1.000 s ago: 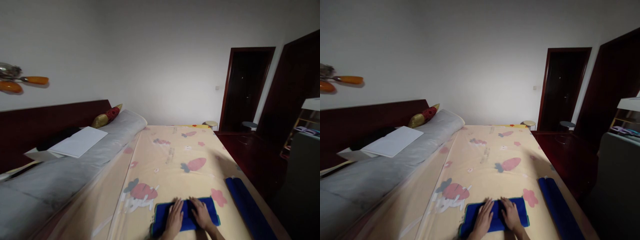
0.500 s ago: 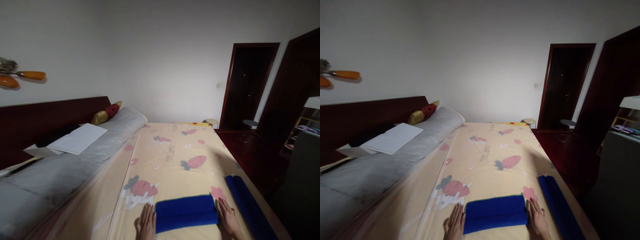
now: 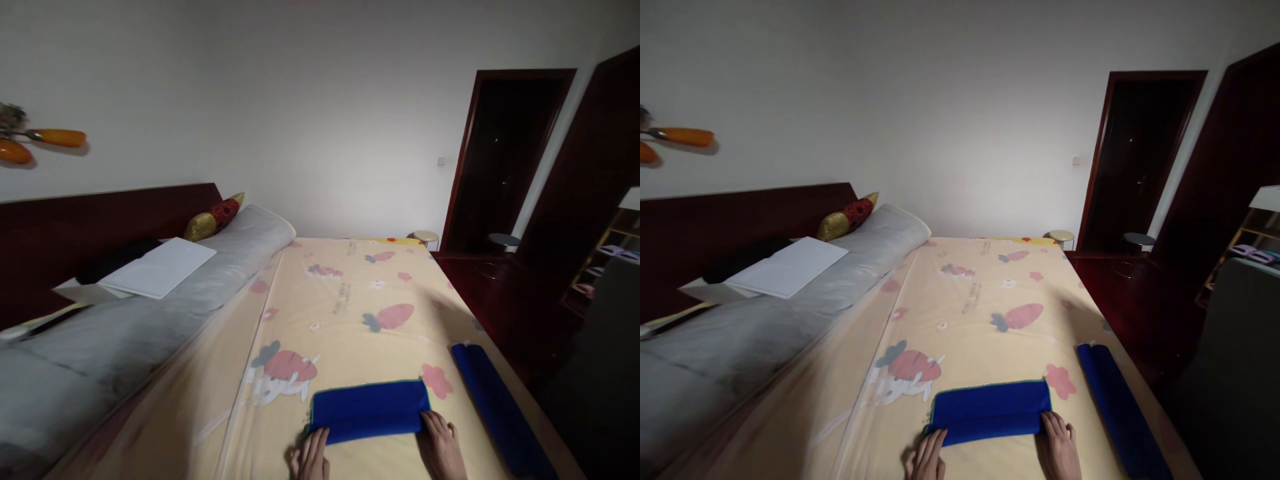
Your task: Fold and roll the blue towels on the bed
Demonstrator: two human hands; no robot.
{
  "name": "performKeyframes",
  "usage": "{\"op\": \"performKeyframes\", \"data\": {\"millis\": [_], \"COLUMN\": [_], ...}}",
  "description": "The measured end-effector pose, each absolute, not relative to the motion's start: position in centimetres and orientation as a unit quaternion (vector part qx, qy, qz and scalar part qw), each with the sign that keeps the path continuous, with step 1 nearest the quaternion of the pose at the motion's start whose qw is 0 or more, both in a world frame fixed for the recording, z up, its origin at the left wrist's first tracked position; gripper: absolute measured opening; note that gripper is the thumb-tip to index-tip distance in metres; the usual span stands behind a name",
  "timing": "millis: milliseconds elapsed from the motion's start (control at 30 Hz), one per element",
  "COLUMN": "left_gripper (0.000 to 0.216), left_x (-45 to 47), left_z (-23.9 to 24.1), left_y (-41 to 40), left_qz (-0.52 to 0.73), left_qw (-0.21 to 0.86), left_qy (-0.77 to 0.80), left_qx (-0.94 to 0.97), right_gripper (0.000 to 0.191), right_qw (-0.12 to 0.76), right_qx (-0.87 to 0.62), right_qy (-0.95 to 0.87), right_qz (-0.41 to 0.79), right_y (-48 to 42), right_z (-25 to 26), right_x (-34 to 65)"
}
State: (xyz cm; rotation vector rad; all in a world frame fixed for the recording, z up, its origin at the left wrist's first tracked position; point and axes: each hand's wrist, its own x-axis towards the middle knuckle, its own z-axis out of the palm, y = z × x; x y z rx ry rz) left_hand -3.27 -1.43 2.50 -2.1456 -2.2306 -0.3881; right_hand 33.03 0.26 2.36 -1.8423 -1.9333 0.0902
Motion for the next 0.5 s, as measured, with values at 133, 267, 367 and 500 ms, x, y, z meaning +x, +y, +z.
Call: {"op": "performKeyframes", "data": {"millis": [133,267,367,500], "left_gripper": [0.055,0.051,0.05,0.054], "left_x": [-3.4,-3.1,-3.3,-1.6], "left_z": [5.4,8.0,8.9,8.6], "left_y": [0.9,2.8,3.6,3.7], "left_qz": [-0.126,-0.104,-0.072,-0.068], "left_qw": [-0.02,-0.064,-0.09,-0.077], "left_qy": [-0.694,-0.708,-0.728,-0.737], "left_qx": [-0.708,-0.696,-0.676,-0.668], "right_gripper": [0.027,0.022,0.024,0.042], "right_qw": [0.183,0.157,0.144,0.142], "right_qx": [-0.676,-0.68,-0.695,-0.732], "right_qy": [-0.711,-0.711,-0.7,-0.664], "right_qz": [0.066,0.077,0.08,0.054], "right_y": [2.2,3.4,3.4,2.7], "right_z": [6.5,7.7,7.2,6.7], "right_x": [32.0,32.4,32.9,31.3]}}
